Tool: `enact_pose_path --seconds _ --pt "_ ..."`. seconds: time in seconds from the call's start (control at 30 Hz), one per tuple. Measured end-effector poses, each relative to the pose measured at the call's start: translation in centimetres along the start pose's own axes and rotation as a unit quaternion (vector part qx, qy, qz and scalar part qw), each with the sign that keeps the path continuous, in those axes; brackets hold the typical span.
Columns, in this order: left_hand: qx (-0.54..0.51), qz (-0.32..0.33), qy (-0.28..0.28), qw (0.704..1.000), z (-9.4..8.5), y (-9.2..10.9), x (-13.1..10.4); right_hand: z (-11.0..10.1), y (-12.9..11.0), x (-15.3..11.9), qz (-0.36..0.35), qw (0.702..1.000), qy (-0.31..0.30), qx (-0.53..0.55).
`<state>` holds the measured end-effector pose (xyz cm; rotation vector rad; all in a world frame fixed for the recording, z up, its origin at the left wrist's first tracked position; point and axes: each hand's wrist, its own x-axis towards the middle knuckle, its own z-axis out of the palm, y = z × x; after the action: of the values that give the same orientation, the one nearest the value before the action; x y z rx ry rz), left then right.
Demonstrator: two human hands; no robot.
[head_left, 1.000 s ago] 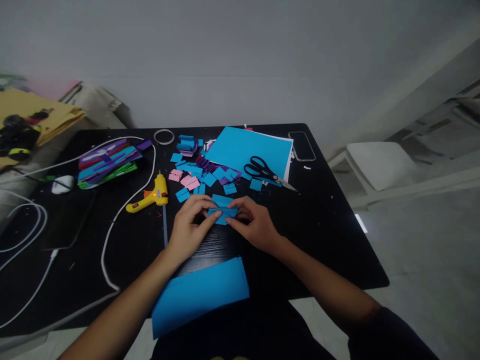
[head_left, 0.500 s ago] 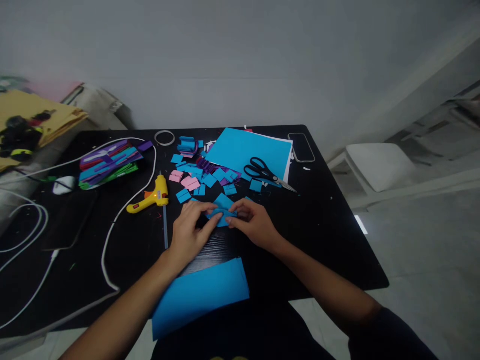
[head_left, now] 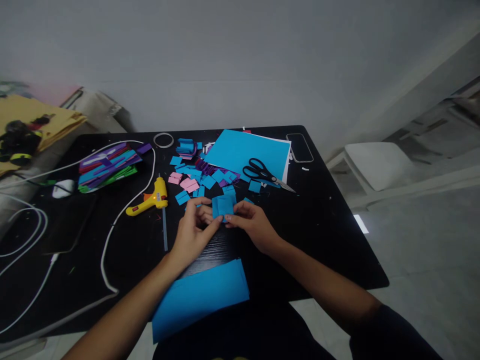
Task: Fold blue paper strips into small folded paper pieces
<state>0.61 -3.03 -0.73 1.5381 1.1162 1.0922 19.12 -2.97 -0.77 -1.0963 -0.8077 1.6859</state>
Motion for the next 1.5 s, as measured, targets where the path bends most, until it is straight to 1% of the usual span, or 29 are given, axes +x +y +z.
enact_pose_path --seconds 0.1,0.2,0.27,0.33,0.47,0.57,0.63,0.77,0.83,0.93,1.0,1.13,1.3,1.37,1.43,1.5 --pt "0.014 0.021 0.024 0.999 -0.3 0.0 0.0 0.0 -0.3 -0.1 -0.011 1.0 -0.006 -0.009" --pt "0.07 0.041 0.027 0.996 -0.6 0.2 0.1 0.0 -0.5 -0.1 -0.025 1.0 -0.009 -0.013" --pt "0.117 0.032 0.013 0.993 -0.7 0.3 0.1 -0.1 -0.5 -0.1 -0.031 0.999 -0.009 -0.011" --pt "0.135 0.008 0.002 0.991 -0.7 0.5 0.1 -0.1 -0.5 -0.1 -0.032 0.999 -0.008 -0.009" --pt "0.079 -0.028 0.009 0.996 -0.7 0.7 0.3 -0.2 -0.4 0.0 -0.035 0.999 -0.003 -0.015" --pt "0.061 -0.038 -0.027 0.997 -0.7 0.7 0.4 -0.2 -0.3 -0.1 -0.033 0.999 -0.011 -0.019" --pt "0.045 -0.042 -0.049 0.997 -0.8 0.7 0.4 -0.2 -0.2 -0.1 -0.03 0.999 -0.015 -0.014" --pt "-0.006 -0.042 -0.057 0.997 -0.9 0.9 0.5 0.0 -0.3 -0.1 -0.042 0.999 -0.022 -0.021" --pt "-0.006 -0.028 -0.06 0.998 -1.0 1.0 0.5 0.0 -0.5 -0.2 -0.06 0.997 -0.023 -0.044" --pt "0.021 -0.003 -0.049 0.999 -1.2 1.2 0.6 -0.2 -0.8 -0.4 -0.076 0.994 -0.019 -0.08" --pt "0.029 0.002 -0.041 0.999 -1.3 1.2 0.6 -0.3 -1.0 -0.6 -0.08 0.993 -0.015 -0.089" --pt "0.037 0.011 -0.047 0.998 -1.5 1.6 0.6 -0.2 -1.2 -0.8 -0.104 0.988 -0.008 -0.115" --pt "0.039 0.054 -0.053 0.996 -1.3 1.9 0.4 0.1 -0.7 -1.0 -0.131 0.982 0.008 -0.136" --pt "0.036 0.058 -0.039 0.997 -1.1 1.7 0.3 0.2 -0.6 -1.1 -0.144 0.98 0.018 -0.14" --pt "0.044 0.06 -0.009 0.997 -0.8 1.3 0.1 0.2 -0.5 -1.2 -0.156 0.977 0.025 -0.144" --pt "0.065 0.077 0.021 0.995 -0.8 0.9 0.0 0.2 -0.5 -1.3 -0.165 0.975 0.027 -0.148"
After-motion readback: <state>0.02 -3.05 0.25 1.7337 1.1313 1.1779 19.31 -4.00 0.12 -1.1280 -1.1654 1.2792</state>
